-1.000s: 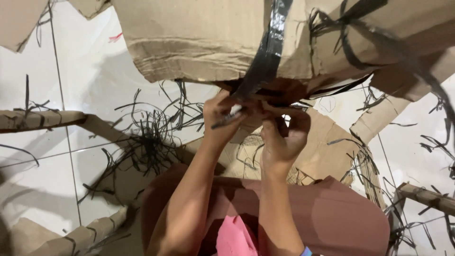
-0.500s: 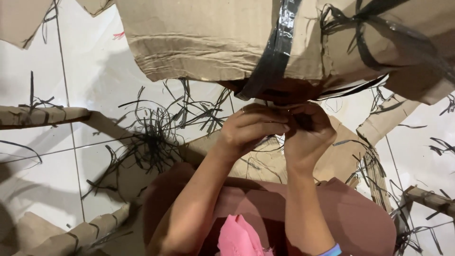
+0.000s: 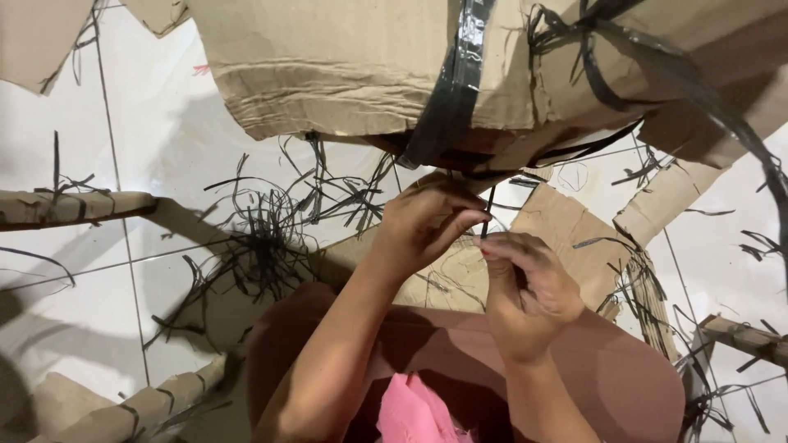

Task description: Wrapping chair legs with protective cardboard and securing them with plastic ties.

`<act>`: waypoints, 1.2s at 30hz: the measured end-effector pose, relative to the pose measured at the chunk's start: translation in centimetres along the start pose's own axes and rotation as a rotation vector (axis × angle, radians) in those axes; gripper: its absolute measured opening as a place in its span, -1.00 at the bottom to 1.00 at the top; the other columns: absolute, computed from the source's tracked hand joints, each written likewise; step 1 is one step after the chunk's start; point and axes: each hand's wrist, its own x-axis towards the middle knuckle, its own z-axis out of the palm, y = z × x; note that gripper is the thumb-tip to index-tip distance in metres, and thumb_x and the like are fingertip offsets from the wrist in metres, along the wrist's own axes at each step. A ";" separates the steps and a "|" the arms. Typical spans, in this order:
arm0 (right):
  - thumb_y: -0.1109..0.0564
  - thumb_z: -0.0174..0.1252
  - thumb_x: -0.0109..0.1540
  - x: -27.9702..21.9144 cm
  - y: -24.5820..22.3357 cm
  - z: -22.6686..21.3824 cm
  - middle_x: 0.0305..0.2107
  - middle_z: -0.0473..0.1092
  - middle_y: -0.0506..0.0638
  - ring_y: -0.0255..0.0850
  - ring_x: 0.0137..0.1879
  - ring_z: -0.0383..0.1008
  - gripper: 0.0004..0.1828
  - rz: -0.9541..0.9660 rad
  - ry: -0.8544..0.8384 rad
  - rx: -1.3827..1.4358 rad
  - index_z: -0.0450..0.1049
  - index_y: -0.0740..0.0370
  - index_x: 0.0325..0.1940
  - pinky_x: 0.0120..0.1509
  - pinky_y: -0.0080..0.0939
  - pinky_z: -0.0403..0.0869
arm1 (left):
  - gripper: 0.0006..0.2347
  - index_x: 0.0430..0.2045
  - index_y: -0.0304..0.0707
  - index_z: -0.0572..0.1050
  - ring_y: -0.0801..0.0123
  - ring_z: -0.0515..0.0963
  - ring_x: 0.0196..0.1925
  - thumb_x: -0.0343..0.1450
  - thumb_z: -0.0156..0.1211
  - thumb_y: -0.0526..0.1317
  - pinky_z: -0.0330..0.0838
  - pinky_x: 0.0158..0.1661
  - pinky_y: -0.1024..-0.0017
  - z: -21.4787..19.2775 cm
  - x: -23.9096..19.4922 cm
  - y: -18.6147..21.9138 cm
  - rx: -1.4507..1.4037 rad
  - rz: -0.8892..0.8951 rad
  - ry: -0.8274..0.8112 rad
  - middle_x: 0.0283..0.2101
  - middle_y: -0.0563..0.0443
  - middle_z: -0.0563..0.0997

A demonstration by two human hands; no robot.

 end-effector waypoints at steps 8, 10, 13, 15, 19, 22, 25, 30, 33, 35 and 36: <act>0.48 0.32 0.18 1.5 -1.4 0.0 -0.53 0.49 0.12 -0.02 -0.56 0.48 -0.84 -0.159 -0.168 -0.022 0.61 0.34 -0.42 -0.40 -0.12 0.49 | -0.80 -0.19 -0.17 0.61 -0.03 0.68 -0.25 0.52 0.12 -0.09 0.57 -0.14 0.14 -1.2 0.1 0.4 0.120 0.079 -0.224 -0.34 -0.13 0.65; 0.45 0.25 0.24 1.2 -0.6 -0.1 -0.43 0.54 0.13 -0.10 -0.56 0.48 -0.87 -0.184 -0.162 -0.020 0.62 0.33 -0.31 -0.41 -0.16 0.50 | -0.84 -0.20 -0.18 0.62 -0.02 0.68 -0.23 0.52 0.12 -0.16 0.57 -0.11 0.16 -0.9 -1.0 -1.2 0.109 0.087 -0.210 -0.33 -0.13 0.65; 0.45 0.14 0.31 2.2 -0.4 -0.6 -0.22 0.55 0.20 -0.19 -0.49 0.50 -0.83 -0.280 -0.185 -0.044 0.61 0.34 -0.15 -0.38 -0.19 0.52 | -0.87 -0.21 -0.20 0.63 -0.03 0.68 -0.21 0.51 0.11 -0.27 0.56 -0.04 0.15 -1.1 -1.5 -1.7 0.121 0.100 -0.203 -0.33 -0.12 0.65; 0.47 0.11 0.33 3.1 -0.3 -0.8 -0.10 0.52 0.25 -0.20 -0.43 0.51 -0.80 -0.350 -0.209 -0.067 0.60 0.34 -0.10 -0.34 -0.17 0.54 | -0.87 -0.21 -0.22 0.62 -0.04 0.68 -0.21 0.50 0.11 -0.32 0.55 -0.02 0.13 -1.2 -1.3 -1.5 0.147 0.108 -0.214 -0.34 -0.13 0.64; 0.50 0.14 0.30 3.9 0.9 -1.5 -0.09 0.45 0.28 -0.08 -0.45 0.47 -0.75 -0.374 -0.305 -0.115 0.57 0.40 0.02 -0.40 -0.08 0.52 | -0.87 -0.22 -0.20 0.60 -0.04 0.66 -0.20 0.52 0.08 -0.25 0.55 -0.05 0.12 -1.3 -0.6 -1.1 0.177 0.118 -0.258 -0.36 -0.12 0.60; 0.40 0.22 0.30 4.1 1.3 -1.9 -0.22 0.44 0.21 -0.08 -0.44 0.46 -0.78 -0.287 -0.350 -0.137 0.54 0.43 0.05 -0.37 -0.12 0.52 | -0.87 -0.23 -0.19 0.61 -0.02 0.67 -0.21 0.52 0.08 -0.26 0.56 -0.07 0.15 -1.5 -0.5 -1.2 0.184 0.108 -0.283 -0.38 -0.10 0.59; 0.33 0.21 0.31 4.0 2.2 -2.0 -0.31 0.47 0.16 -0.05 -0.37 0.54 -0.83 -0.177 -0.400 -0.080 0.55 0.43 -0.01 -0.28 -0.13 0.56 | -0.83 -0.22 -0.16 0.62 -0.01 0.67 -0.21 0.55 0.03 -0.25 0.56 -0.06 0.16 -1.4 0.0 -0.8 0.125 0.109 -0.275 -0.38 -0.09 0.60; 0.51 0.18 0.24 2.8 4.7 -2.1 -0.32 0.49 0.17 -0.07 -0.30 0.59 -0.78 -0.118 -0.368 0.016 0.60 0.42 -0.09 -0.18 -0.11 0.61 | -0.81 -0.20 -0.07 0.66 0.06 0.68 -0.22 0.57 0.04 -0.17 0.59 -0.09 0.19 -0.8 -0.4 -1.6 0.042 0.105 -0.245 -0.37 -0.02 0.62; 0.56 0.16 0.17 2.5 5.9 -2.3 -0.37 0.51 0.19 -0.04 -0.38 0.56 -0.80 -0.132 -0.345 0.057 0.60 0.42 -0.24 -0.23 -0.10 0.59 | -0.85 -0.22 -0.10 0.69 0.12 0.64 -0.36 0.54 0.13 -0.23 0.60 -0.17 0.25 -0.5 0.0 -1.5 -0.037 0.168 -0.177 -0.44 -0.03 0.60; 0.47 0.28 0.17 3.2 5.1 -1.7 -0.53 0.49 0.08 -0.01 -0.45 0.51 -0.86 -0.145 -0.326 -0.049 0.64 0.32 -0.33 -0.23 -0.20 0.52 | -0.82 -0.23 -0.10 0.71 0.14 0.59 -0.40 0.54 0.10 -0.22 0.58 -0.23 0.29 -0.3 -0.6 -2.2 0.028 0.250 -0.141 -0.45 0.00 0.58; 0.47 0.28 0.17 3.4 4.9 -1.3 -0.53 0.49 0.08 -0.01 -0.45 0.51 -0.86 -0.146 -0.327 -0.049 0.64 0.32 -0.33 -0.23 -0.20 0.52 | -0.82 -0.23 -0.10 0.71 0.14 0.59 -0.40 0.54 0.10 -0.22 0.58 -0.23 0.29 0.0 -0.3 -1.6 0.028 0.251 -0.140 -0.45 0.00 0.58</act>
